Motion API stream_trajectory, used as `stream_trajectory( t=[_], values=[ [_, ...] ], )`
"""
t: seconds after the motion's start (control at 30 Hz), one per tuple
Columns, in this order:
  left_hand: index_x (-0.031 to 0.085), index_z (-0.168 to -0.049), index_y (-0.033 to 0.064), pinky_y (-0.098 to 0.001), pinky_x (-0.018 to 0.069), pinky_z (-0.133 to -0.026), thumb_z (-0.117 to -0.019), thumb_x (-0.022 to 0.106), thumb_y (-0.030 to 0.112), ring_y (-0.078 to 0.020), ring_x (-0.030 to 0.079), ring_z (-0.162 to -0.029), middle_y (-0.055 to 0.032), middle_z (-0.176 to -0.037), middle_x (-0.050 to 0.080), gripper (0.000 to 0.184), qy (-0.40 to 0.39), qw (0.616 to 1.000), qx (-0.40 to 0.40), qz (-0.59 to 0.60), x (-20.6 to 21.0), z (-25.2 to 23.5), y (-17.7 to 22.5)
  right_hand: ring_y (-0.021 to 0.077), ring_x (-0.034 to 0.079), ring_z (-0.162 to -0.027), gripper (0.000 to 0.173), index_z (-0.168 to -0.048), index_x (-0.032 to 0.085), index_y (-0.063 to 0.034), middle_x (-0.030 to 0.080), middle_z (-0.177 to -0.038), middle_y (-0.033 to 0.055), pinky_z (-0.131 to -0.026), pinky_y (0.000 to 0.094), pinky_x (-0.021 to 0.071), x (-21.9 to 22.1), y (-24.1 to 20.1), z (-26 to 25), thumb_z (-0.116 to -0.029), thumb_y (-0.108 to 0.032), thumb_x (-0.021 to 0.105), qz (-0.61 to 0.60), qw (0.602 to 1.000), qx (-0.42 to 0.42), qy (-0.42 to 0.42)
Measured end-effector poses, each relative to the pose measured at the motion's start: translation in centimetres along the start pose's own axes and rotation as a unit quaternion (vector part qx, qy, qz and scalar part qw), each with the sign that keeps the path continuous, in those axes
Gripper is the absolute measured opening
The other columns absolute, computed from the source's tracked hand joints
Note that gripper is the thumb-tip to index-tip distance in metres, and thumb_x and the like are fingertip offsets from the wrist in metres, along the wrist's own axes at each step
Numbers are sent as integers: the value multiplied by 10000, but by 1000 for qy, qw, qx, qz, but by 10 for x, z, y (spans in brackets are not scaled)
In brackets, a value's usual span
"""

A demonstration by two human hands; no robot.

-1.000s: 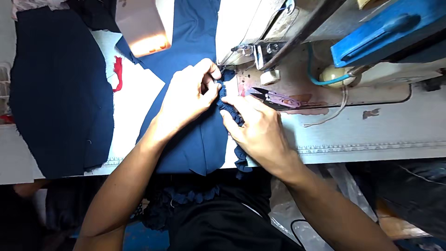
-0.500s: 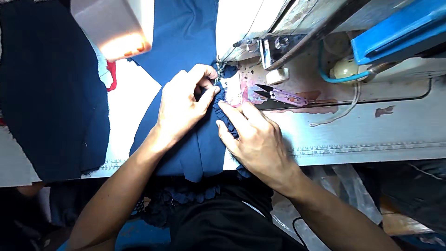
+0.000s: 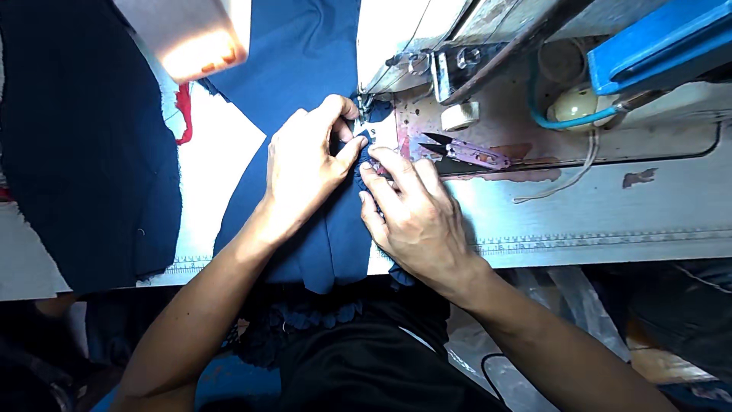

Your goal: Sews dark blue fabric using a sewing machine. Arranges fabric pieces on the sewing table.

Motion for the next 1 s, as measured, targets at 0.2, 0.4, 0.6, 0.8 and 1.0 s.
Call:
stream_trajectory(
  t=[0.2, 0.4, 0.6, 0.8, 1.0],
  values=[
    [675, -1175, 136, -247, 525, -720, -985, 670, 302, -50, 643, -817, 47, -961, 709, 252, 19, 998, 21, 57, -9, 1, -1, 323, 596, -1128, 387, -1311, 680, -66, 571, -1489, 80, -759, 429, 491, -2, 0, -4, -1046, -238, 458, 36, 998, -18, -56],
    [664, -1248, 145, -497, 447, -951, -992, 555, 552, -302, 579, -1152, -103, -1169, 647, 493, 32, 980, -107, -166, -40, 52, -5, 322, 582, -1186, 402, -1338, 665, -78, 540, -1529, 54, -794, 435, 492, -1, 2, -2, -1048, -251, 445, 25, 998, -12, -59],
    [657, -1010, 156, -464, 433, -837, -990, 580, 422, -280, 582, -993, -65, -957, 608, 278, -11, 987, -77, -141, -27, 53, -6, 314, 582, -1157, 401, -1349, 660, -69, 534, -1534, 49, -819, 435, 482, -1, 2, -1, -1049, -245, 459, 16, 998, -9, -55],
    [539, -1160, 92, -216, 525, -634, -962, 685, 307, -47, 628, -742, 34, -909, 657, 326, -8, 974, -89, 206, -29, 38, 2, 323, 583, -1137, 388, -1320, 672, -63, 560, -1502, 71, -812, 445, 474, 0, 3, 0, -1042, -240, 469, 4, 999, -11, -47],
    [653, -1170, -45, -305, 578, -966, -957, 549, -15, -152, 679, -1113, -107, -1197, 698, 239, 16, 970, 38, 240, -25, 37, -2, 311, 593, -1086, 334, -1205, 718, -61, 610, -1433, 87, -818, 422, 479, -1, 7, 1, -1043, -235, 483, -11, 999, -15, -33]
  ],
)
Point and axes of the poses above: each hand's wrist, its own z-axis away from the middle knuckle, its own x-axis out of the palm, y = z × x, the point moved 3 cm from there along -z, towards the middle knuckle
